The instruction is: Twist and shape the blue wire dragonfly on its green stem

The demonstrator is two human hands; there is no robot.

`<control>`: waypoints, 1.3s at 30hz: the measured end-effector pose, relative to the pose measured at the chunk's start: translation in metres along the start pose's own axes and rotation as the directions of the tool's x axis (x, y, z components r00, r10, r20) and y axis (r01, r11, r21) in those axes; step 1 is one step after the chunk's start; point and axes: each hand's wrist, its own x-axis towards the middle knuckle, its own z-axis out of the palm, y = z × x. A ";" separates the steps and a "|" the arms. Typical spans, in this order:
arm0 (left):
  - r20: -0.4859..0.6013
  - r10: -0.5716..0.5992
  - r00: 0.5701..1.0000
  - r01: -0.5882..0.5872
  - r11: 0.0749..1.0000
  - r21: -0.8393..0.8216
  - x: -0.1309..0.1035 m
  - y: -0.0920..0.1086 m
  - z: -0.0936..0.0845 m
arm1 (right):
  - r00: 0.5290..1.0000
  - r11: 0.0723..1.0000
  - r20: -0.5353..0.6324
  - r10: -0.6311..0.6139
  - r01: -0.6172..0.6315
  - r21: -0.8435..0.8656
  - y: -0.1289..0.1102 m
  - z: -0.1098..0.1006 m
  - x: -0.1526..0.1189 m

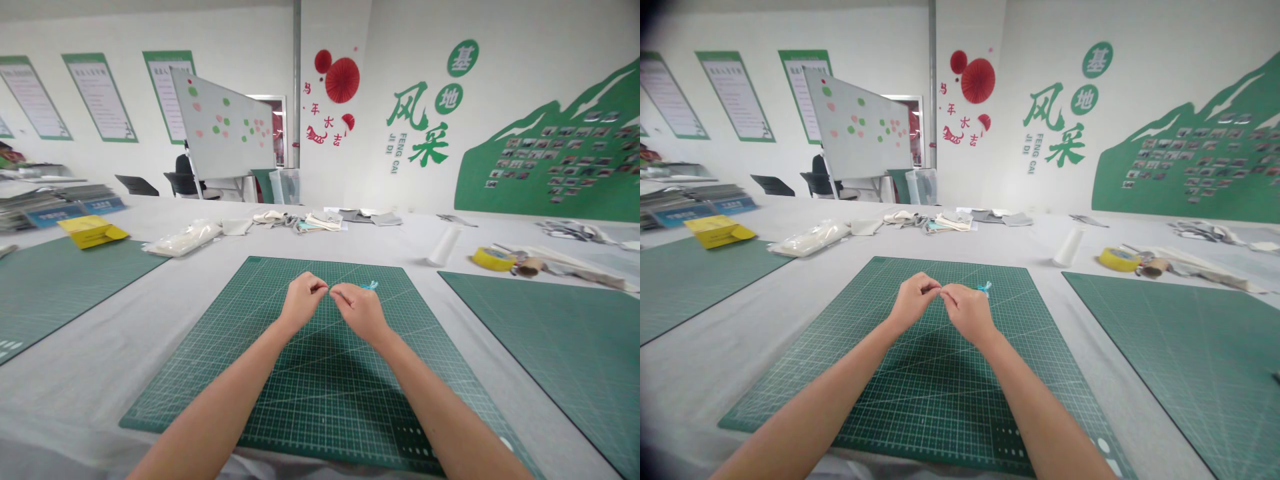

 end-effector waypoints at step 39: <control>0.108 -0.257 0.960 0.270 0.764 -0.586 0.007 -0.005 -0.006 | 0.944 0.822 0.145 0.296 -0.329 0.465 0.042 0.011 0.009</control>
